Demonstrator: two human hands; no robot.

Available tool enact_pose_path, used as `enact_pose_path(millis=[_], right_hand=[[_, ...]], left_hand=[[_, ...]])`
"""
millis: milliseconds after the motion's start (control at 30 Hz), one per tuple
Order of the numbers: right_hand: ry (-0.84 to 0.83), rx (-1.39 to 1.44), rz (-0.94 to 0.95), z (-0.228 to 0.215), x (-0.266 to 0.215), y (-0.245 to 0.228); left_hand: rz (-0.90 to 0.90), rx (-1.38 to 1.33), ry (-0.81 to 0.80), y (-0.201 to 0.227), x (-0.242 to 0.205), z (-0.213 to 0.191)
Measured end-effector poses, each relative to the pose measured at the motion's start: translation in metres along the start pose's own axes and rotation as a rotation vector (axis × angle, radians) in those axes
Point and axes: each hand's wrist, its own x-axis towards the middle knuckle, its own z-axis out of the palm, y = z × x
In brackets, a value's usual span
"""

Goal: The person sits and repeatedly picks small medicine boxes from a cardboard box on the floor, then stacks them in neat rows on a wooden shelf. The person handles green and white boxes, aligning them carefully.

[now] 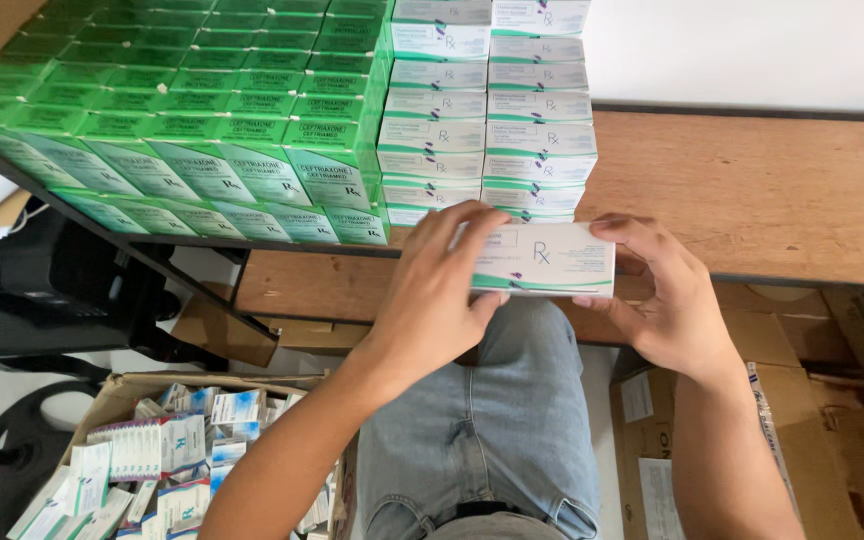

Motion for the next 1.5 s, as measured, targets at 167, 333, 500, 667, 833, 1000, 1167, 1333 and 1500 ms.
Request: enact_pose_path(millis=[167, 333, 500, 667, 833, 1000, 1167, 1333, 1500], right_hand=[[0.042, 0.064, -0.132, -0.009, 0.03, -0.007], [0.168, -0.237, -0.104, -0.029, 0.067, 0.019], [0.271, -0.311, 0.029, -0.042, 0.105, 0.09], [0.349, -0.049, 0.006, -0.024, 0.162, 0.197], [0.324, -0.105, 0.129, -0.012, 0.2, 0.245], [0.33, -0.389, 0.443, -0.002, 0.229, 0.233], [0.338, -0.53, 0.265, 0.011, 0.245, 0.236], [0.182, -0.585, 0.148, 0.005, 0.242, 0.216], [-0.11, -0.114, -0.044, 0.017, 0.219, 0.142]], left_hand=[[0.134, 0.291, -0.025, -0.004, 0.031, 0.004], [0.084, 0.499, 0.053, -0.044, 0.077, 0.003], [-0.105, 0.635, 0.017, -0.089, 0.11, 0.015], [-0.159, 0.797, 0.019, -0.124, 0.13, 0.051], [-0.224, 0.951, -0.038, -0.141, 0.14, 0.072], [-0.257, 0.907, -0.177, -0.142, 0.134, 0.068], [-0.286, 0.827, -0.236, -0.138, 0.132, 0.063], [-0.345, 0.761, -0.302, -0.135, 0.133, 0.064], [-0.33, 0.744, -0.272, -0.136, 0.137, 0.061]])
